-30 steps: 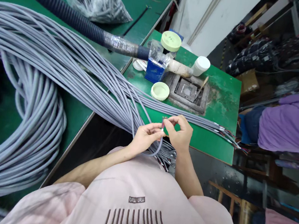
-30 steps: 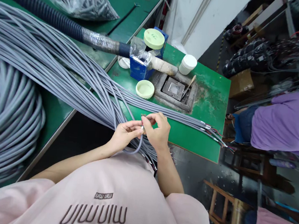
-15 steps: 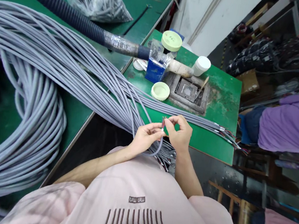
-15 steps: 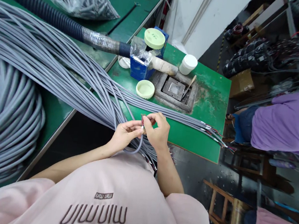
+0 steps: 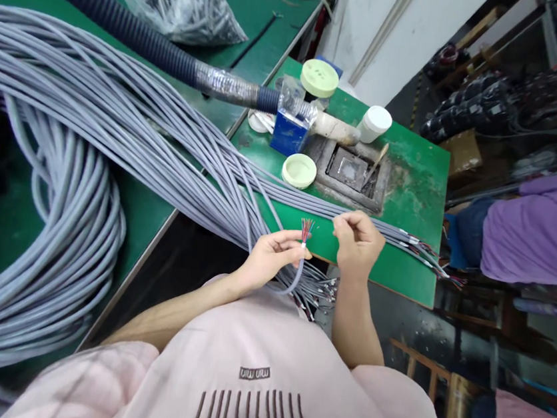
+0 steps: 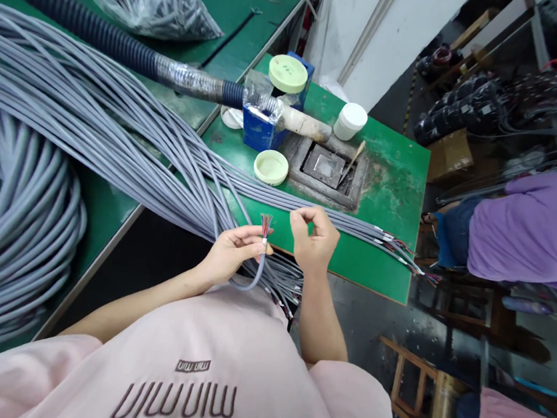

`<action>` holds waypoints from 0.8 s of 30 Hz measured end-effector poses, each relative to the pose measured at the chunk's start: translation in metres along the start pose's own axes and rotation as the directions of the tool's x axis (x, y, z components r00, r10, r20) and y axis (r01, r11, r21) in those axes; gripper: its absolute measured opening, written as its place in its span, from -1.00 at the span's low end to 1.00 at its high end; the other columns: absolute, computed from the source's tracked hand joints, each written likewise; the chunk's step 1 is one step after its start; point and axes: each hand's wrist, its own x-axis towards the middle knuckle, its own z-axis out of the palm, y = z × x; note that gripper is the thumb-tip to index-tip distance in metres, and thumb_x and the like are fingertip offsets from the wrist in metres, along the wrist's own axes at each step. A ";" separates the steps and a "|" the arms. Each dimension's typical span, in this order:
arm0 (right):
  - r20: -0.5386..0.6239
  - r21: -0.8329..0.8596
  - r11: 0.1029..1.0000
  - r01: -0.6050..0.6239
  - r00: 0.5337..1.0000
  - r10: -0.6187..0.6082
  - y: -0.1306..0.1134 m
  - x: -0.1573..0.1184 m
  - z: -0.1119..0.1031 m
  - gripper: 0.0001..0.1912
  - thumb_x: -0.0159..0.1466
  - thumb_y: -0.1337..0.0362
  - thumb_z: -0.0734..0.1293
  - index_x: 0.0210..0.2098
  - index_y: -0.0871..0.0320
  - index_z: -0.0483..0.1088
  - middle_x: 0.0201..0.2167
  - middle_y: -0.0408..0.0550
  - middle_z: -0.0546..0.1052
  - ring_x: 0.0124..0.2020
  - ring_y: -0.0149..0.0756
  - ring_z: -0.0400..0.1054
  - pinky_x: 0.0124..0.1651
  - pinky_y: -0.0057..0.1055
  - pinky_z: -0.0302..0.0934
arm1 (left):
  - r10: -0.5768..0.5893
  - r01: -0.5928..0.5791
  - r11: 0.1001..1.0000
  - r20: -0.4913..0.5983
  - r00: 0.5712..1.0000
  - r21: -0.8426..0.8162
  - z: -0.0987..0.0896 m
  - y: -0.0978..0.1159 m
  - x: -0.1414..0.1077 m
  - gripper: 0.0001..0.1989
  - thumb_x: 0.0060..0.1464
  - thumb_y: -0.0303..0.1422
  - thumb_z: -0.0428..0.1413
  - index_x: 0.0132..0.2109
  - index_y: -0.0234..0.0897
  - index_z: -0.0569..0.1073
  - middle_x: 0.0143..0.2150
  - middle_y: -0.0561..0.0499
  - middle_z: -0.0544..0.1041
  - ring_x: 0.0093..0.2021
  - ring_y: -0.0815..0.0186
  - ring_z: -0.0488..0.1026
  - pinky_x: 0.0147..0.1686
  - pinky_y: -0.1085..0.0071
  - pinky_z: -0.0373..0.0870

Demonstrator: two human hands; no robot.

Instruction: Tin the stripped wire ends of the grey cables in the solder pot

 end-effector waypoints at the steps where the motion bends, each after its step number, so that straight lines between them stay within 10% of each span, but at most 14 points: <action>1: 0.044 -0.003 0.999 0.037 0.998 -0.037 -0.001 -0.002 -0.001 -0.84 0.19 0.28 0.32 -0.52 0.13 0.37 -0.57 -0.21 0.38 -0.51 -0.40 0.25 -0.37 -0.40 0.19 | 0.005 -0.005 1.000 0.009 1.000 -0.012 -0.002 -0.001 0.001 -0.58 -0.20 -0.28 0.36 -0.14 -0.34 0.54 -0.42 -0.02 0.62 -0.54 0.46 0.43 -0.45 0.51 0.39; 13: 0.372 -0.062 0.938 0.342 0.880 -0.296 0.012 -0.015 0.000 -0.71 0.24 0.44 0.18 -0.20 0.01 0.47 -0.13 -0.05 0.54 -0.06 -0.19 0.37 0.01 -0.08 0.24 | 0.017 -0.013 0.998 0.058 0.998 -0.064 -0.007 0.003 0.003 -0.57 -0.18 -0.28 0.37 -0.12 -0.31 0.51 -0.46 0.02 0.60 -0.54 0.45 0.45 -0.46 0.52 0.39; 24: 0.304 -0.108 0.911 0.398 0.886 -0.351 0.012 -0.026 -0.003 -0.67 0.22 0.45 0.22 -0.17 -0.04 0.49 -0.18 -0.07 0.56 -0.05 -0.18 0.38 0.01 -0.07 0.28 | -0.095 0.093 0.982 -0.006 0.995 -0.163 -0.002 0.021 0.006 -0.64 -0.26 -0.33 0.39 -0.26 -0.35 0.54 -0.50 0.02 0.57 -0.56 0.45 0.45 -0.51 0.55 0.41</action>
